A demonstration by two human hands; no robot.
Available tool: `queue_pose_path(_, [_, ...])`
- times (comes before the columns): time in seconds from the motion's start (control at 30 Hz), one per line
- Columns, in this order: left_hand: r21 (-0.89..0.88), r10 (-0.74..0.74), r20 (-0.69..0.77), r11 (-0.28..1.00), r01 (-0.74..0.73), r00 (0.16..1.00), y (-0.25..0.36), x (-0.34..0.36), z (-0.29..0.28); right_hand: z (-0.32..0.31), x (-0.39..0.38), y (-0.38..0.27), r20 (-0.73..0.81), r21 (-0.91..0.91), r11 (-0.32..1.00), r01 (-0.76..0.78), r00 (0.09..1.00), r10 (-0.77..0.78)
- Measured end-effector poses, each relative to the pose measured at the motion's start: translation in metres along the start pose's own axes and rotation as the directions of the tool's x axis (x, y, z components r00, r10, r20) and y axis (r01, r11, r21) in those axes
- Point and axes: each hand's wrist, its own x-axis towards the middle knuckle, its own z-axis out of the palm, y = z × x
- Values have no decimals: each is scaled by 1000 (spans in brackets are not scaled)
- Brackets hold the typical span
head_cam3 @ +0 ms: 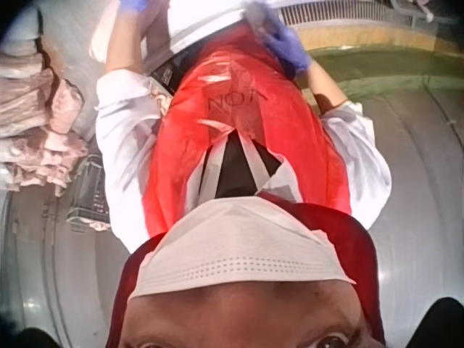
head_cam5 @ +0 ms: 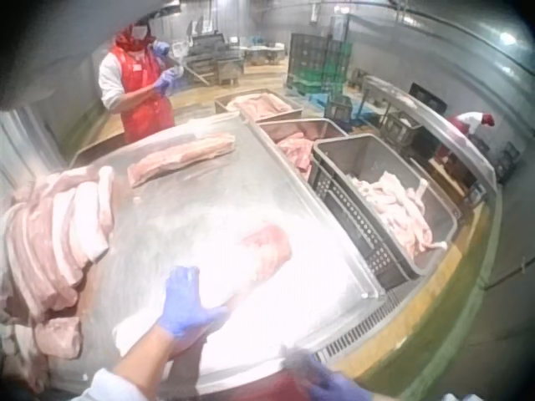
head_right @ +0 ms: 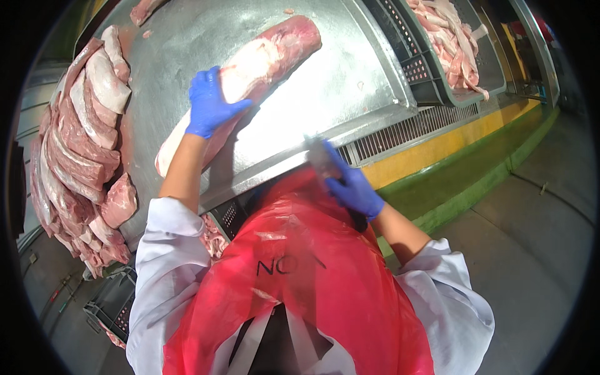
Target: The person trims fat and connective tissue from large pork loins using a boning knife on a stainless steel table. They repeatedly reposition the meat, slice off fat layers, and place trimmed pieces into a nearby bin. The process continues with multiple cuts and adjustments to the meat.
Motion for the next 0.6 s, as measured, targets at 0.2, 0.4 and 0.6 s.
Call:
queue_pose_path(0.2, [19,-18,130,1000,16,991,99,85,25,-88,58,-9,-301,239,949,204,945,-127])
queue_pose_path(0.4, [-40,-277,367,949,313,888,64,108,2,-103,112,-4,-235,248,950,190,963,-131])
queue_pose_path(0.6, [-241,-370,340,854,461,864,66,102,4,-65,227,-47,-117,68,967,244,965,-235])
